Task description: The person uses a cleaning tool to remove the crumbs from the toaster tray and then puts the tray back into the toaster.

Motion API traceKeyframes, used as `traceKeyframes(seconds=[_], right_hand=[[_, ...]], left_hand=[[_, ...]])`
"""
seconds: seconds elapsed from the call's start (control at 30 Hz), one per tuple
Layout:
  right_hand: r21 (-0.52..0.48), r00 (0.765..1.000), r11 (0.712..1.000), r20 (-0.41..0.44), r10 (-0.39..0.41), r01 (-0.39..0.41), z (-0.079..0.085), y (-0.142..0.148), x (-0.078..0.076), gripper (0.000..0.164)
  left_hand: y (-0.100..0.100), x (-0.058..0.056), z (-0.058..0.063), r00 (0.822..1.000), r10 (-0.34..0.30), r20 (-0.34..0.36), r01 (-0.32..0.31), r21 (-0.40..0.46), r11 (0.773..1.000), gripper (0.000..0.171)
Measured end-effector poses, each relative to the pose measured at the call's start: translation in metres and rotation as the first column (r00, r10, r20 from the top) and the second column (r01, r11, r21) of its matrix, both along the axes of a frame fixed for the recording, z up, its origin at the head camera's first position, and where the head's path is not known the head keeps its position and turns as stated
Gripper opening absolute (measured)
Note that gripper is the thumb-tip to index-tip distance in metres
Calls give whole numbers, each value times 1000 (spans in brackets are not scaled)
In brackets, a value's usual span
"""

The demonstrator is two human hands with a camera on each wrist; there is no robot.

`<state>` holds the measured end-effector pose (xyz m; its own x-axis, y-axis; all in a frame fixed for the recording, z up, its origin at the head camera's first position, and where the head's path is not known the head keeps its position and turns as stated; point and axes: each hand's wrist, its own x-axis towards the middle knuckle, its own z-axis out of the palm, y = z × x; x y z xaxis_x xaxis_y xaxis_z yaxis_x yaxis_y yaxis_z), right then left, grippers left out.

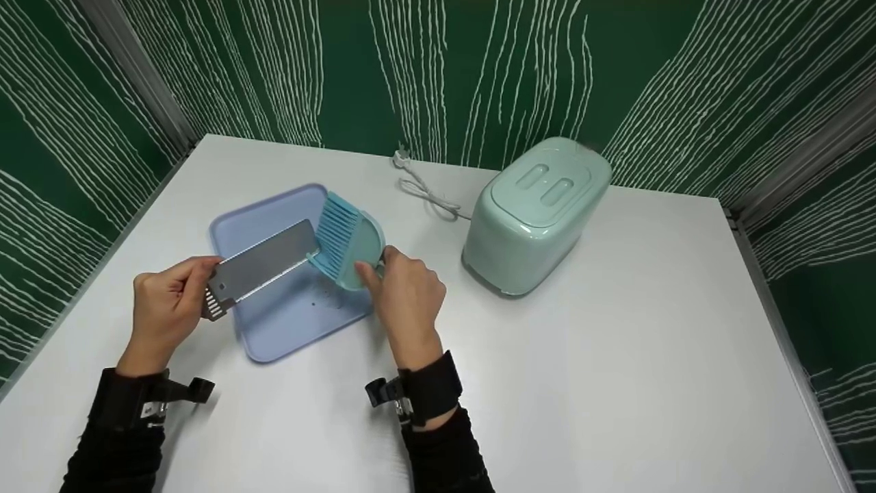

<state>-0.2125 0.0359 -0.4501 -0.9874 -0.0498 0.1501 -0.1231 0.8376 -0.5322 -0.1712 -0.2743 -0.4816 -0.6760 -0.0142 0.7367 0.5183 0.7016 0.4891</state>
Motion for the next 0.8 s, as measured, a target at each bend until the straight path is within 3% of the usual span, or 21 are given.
traceKeyframes(seconds=[0.4,0.53,0.8], right_hand=[[-61,999,997,4,50,-50,14,2,5,41],[-90,993,989,-27,116,-118,16,-3,8,40],[-38,935,948,-179,306,-317,11,-24,18,40]], left_hand=[[2,0,1,999,43,7,-43,1,999,14],[3,-1,1,998,36,43,-37,15,999,15],[5,-1,-2,982,-1,189,-16,92,996,22]])
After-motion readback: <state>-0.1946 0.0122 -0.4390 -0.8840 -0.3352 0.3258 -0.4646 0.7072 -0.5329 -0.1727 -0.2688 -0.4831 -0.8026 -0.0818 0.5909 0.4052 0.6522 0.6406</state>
